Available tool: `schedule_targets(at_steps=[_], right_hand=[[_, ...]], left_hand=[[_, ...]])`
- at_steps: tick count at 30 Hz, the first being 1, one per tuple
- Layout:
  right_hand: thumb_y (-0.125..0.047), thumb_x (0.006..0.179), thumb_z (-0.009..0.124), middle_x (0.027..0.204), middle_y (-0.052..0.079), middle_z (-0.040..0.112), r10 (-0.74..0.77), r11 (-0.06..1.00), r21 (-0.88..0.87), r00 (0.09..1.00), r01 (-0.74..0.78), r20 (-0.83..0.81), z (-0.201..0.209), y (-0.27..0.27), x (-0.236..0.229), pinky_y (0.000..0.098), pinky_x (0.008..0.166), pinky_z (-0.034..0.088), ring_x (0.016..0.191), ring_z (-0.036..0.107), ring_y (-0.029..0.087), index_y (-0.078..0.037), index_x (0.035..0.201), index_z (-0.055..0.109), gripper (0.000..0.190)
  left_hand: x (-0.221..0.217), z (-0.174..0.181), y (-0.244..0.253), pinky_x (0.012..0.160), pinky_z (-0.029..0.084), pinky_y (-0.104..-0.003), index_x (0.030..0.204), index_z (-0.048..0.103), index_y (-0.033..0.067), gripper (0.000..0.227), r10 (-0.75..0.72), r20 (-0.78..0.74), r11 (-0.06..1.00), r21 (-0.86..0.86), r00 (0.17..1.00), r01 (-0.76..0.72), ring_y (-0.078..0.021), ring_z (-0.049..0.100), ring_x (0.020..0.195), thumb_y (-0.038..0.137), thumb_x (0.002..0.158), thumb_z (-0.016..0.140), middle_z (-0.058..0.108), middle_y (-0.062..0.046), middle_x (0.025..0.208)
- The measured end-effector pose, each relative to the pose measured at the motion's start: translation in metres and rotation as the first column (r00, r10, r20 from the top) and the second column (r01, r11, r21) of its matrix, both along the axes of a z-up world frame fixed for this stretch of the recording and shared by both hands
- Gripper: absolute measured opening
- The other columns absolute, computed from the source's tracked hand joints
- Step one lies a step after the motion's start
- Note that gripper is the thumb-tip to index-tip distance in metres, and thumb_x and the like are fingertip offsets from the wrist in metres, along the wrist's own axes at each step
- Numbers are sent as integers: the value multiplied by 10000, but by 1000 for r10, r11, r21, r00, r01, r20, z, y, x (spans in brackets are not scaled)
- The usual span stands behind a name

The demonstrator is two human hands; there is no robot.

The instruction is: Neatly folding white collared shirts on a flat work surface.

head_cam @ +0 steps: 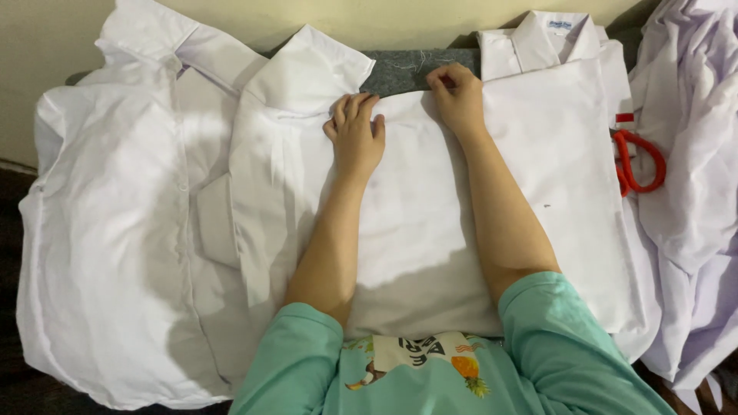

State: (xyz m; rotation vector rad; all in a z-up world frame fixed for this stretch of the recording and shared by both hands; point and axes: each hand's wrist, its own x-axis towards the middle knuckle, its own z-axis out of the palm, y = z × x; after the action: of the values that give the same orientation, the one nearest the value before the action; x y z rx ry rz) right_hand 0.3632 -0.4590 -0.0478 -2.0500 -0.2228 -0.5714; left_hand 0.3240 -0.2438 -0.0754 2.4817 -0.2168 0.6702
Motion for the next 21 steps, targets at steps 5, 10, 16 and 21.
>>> schedule_targets(at_steps=[5, 10, 16, 21], right_hand=[[-25, 1056, 511, 1317, 154, 582, 34, 999, -20, 999, -34, -7, -20, -21, 14, 359, 1051, 403, 1232, 524, 273, -108, 1306, 486, 265], [5, 921, 755, 1040, 116, 766, 9, 986, -165, 998, 0, 56, 10, -31, 1, 404, 935, 513, 1068, 665, 264, -50, 856, 773, 87], [-221, 953, 817, 745, -34, 506, -73, 987, -159, 931, 16, -357, 67, -28, -36, 267, 640, 367, 704, 443, 95, -148, 705, 571, 357], [-172, 770, 769, 770, -24, 701, -101, 943, -289, 690, -162, -716, 85, -23, -44, 301, 674, 429, 768, 563, 101, -153, 848, 782, 82]], left_hand=[[-1, 4, 0, 964, 359, -519, 1241, 677, 257, 354, 6, 1, 1000, 7, 1000, -6, -228, 455, 1343, 253, 887, 687, 618, 94, 1353], [-1, 14, 6, 948, 356, -513, 1223, 683, 226, 336, -30, -23, 994, -107, 999, 27, -222, 471, 1291, 178, 891, 666, 669, 69, 1239], [3, 22, 18, 849, 502, -445, 1097, 712, 207, 264, -38, 116, 985, -163, 993, 57, -285, 568, 1124, 85, 866, 668, 644, 29, 1101], [5, 27, 18, 874, 486, -410, 1025, 709, 169, 193, -31, 171, 970, -234, 985, 71, -261, 616, 981, 100, 848, 677, 669, 4, 1018]])
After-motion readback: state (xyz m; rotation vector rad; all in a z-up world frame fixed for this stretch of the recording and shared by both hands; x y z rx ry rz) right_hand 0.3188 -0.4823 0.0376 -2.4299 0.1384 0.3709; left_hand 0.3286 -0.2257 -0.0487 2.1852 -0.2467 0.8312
